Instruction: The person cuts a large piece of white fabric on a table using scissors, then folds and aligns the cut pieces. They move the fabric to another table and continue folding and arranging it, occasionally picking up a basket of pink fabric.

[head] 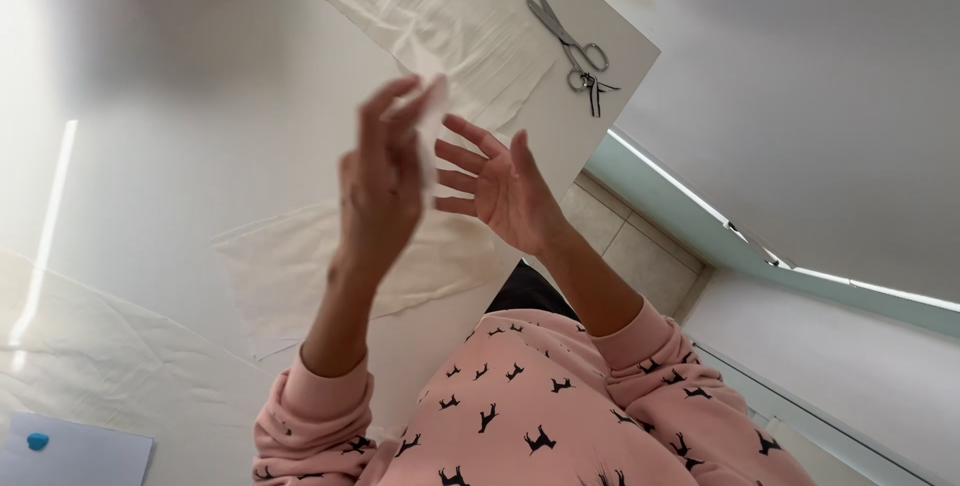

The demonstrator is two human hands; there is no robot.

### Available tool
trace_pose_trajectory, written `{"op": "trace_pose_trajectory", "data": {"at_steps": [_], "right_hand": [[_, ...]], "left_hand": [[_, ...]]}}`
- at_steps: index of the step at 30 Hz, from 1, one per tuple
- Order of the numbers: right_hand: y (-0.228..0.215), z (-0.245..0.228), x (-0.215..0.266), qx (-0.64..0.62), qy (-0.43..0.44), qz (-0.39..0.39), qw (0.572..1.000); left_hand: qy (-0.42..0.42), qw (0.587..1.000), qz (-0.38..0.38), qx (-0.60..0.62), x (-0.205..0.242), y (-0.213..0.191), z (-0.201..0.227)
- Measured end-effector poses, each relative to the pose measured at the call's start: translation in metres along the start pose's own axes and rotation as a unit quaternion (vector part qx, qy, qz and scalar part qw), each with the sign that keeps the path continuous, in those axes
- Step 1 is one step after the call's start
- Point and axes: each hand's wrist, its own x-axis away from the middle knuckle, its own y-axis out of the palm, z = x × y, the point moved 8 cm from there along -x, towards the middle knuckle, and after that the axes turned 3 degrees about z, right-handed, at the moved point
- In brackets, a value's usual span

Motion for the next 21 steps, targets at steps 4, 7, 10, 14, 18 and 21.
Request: {"op": "trace_pose_trajectory", "data": {"at_steps": [4,7,10,14,18,21], "right_hand": [[-0.023,-0.012,0.000,-0.375,0.011,0.001,0.927],[-0.023,-0.044,0.009,-0.098,-0.049,0.163,0.981],[0.041,-0.065,0.010,-0.027,-0.068,0.091,0.993],[0.075,-0.016,0.020,-0.038,0.029,0.027,0.999],[0.071,0.014,0.044,0.009,0.077,-0.167,0.983],[0.007,0.017,0.056,0.151,0.096,-0.109,0.978]], "left_hand": [[0.032,0.987,-0.156,-0.028,0.033,0.030,0.044],[-0.012,0.963,-0.238,0.129,0.067,0.009,0.023],[-0.168,0.908,-0.096,0.371,0.095,-0.020,-0.088],[-0.319,0.840,-0.087,0.430,0.129,0.001,-0.149],[-0.278,0.778,-0.058,0.560,0.188,0.001,-0.176],[-0.241,0.721,-0.019,0.649,0.243,-0.036,-0.208]]}}
